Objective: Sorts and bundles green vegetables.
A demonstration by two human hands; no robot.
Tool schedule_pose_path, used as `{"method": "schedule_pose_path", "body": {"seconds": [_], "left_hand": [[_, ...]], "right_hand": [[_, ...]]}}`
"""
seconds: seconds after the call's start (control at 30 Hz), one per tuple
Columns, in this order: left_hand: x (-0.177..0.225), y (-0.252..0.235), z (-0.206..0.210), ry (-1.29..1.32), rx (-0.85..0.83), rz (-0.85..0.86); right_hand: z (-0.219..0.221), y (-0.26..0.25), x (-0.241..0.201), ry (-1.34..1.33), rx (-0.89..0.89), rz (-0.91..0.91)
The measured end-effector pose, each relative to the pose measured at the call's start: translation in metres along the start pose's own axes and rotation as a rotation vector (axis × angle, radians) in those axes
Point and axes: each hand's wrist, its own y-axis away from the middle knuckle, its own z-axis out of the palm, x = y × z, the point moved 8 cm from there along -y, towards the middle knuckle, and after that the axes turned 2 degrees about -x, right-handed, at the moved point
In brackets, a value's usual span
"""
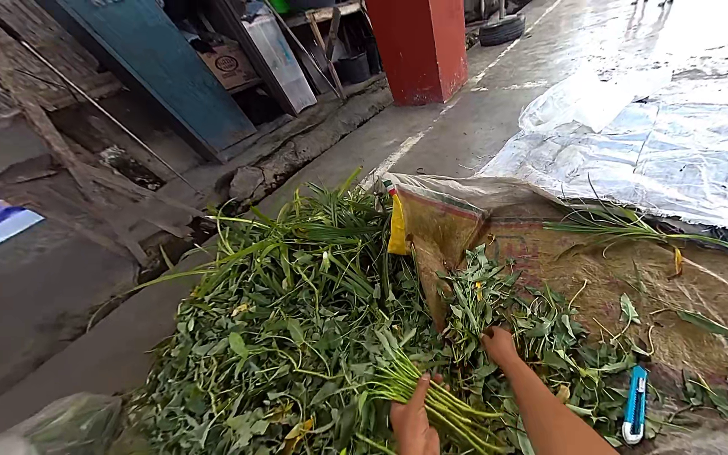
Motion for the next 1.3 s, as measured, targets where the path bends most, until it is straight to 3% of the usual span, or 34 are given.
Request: {"method": "schedule_pose_path", "body": {"seconds": [0.13, 0.23, 0.33, 0.43, 0.6, 0.77, 0.97, 1.2, 1.3], "left_hand": [[-0.006, -0.002, -0.002, 0.009, 0.009, -0.009], [-0.008, -0.003, 0.002, 0.016, 0.013, -0.011], [-0.014, 0.005, 0.008, 0.019, -0.019, -0.023], [-0.009, 0.014, 0.022, 0.005, -0.068, -0.003], [0.001, 0.029, 0.04, -0.043, -0.221, 0.095], [0.009, 0.039, 0.045, -0.075, -0.304, 0.212], [0.019, 0.037, 0.026, -0.128, -0.189, 0.302], [0.01, 0.038, 0.022, -0.107, -0.183, 0.176], [0.012, 0.041, 0.019, -0.064, -0.08, 0.181]], "right_hand": [[-0.007, -0.008, -0.009, -0.151, -0.023, -0.065], [-0.032, 0.014, -0.009, -0.395, -0.046, -0.125], [-0.057, 0.038, 0.011, -0.372, -0.048, -0.111], [-0.08, 0.07, -0.007, -0.491, -0.041, -0.256], [-0.09, 0.101, -0.022, -0.424, -0.03, -0.353], [-0.066, 0.139, -0.046, -0.322, -0.206, -0.444], [-0.032, 0.174, -0.049, -0.281, -0.406, -0.498], [-0.032, 0.184, -0.049, -0.272, -0.426, -0.446], [-0.037, 0.176, -0.03, 0.078, -0.419, -0.396]]}}
